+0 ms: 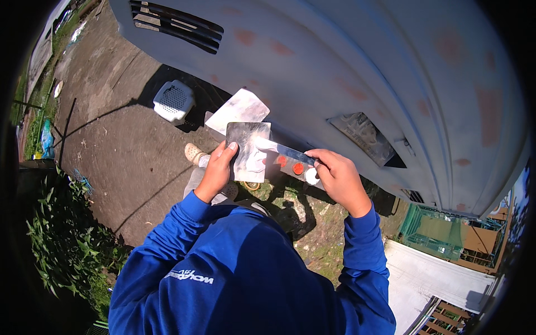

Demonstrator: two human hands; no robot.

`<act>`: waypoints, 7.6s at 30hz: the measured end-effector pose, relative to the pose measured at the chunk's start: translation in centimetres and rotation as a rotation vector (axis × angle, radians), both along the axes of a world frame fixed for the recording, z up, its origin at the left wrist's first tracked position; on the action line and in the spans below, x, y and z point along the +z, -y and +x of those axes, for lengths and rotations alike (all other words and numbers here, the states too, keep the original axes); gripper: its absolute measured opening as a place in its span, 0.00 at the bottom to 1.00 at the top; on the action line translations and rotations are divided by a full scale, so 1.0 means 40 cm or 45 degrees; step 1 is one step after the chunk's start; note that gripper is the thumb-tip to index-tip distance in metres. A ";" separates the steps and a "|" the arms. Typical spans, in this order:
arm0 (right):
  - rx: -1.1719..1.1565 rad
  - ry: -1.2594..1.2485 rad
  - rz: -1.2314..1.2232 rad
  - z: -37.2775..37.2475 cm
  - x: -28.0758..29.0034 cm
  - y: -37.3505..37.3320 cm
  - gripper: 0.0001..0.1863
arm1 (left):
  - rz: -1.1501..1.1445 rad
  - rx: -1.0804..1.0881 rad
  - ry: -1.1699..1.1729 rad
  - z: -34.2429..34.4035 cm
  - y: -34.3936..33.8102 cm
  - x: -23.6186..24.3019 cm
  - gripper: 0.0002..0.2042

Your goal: The person sands a white vehicle bumper using sandpaper, then applies a white substance from a can onto the sandpaper using a putty knife. The person continues sanding the bumper surface while seated on a small stool.

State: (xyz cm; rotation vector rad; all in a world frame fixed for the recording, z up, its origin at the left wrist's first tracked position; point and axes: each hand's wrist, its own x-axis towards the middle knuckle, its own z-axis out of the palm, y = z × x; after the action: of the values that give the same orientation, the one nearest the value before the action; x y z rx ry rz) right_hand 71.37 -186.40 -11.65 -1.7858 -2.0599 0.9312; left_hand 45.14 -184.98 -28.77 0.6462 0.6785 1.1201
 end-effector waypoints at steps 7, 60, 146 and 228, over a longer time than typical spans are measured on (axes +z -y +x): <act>0.578 0.620 0.606 -0.083 0.075 0.030 0.21 | -0.373 -0.043 0.544 -0.055 0.038 0.082 0.21; 0.991 -0.076 0.972 -1.474 0.048 -0.222 0.24 | -0.042 0.916 -0.725 -1.286 0.199 0.341 0.17; -0.097 0.523 0.680 -1.816 0.320 -2.649 0.18 | -0.033 -0.555 -0.512 -1.660 -2.972 0.673 0.16; -0.733 0.084 0.825 -0.895 0.574 -4.761 0.20 | 0.808 -1.129 -0.417 -0.438 -5.225 0.982 0.19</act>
State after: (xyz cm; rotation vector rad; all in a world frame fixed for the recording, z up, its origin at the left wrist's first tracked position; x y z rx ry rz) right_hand 35.57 4.02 11.31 -1.8526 -1.4739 0.0315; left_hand 27.61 24.00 10.50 1.5156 0.2198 0.3677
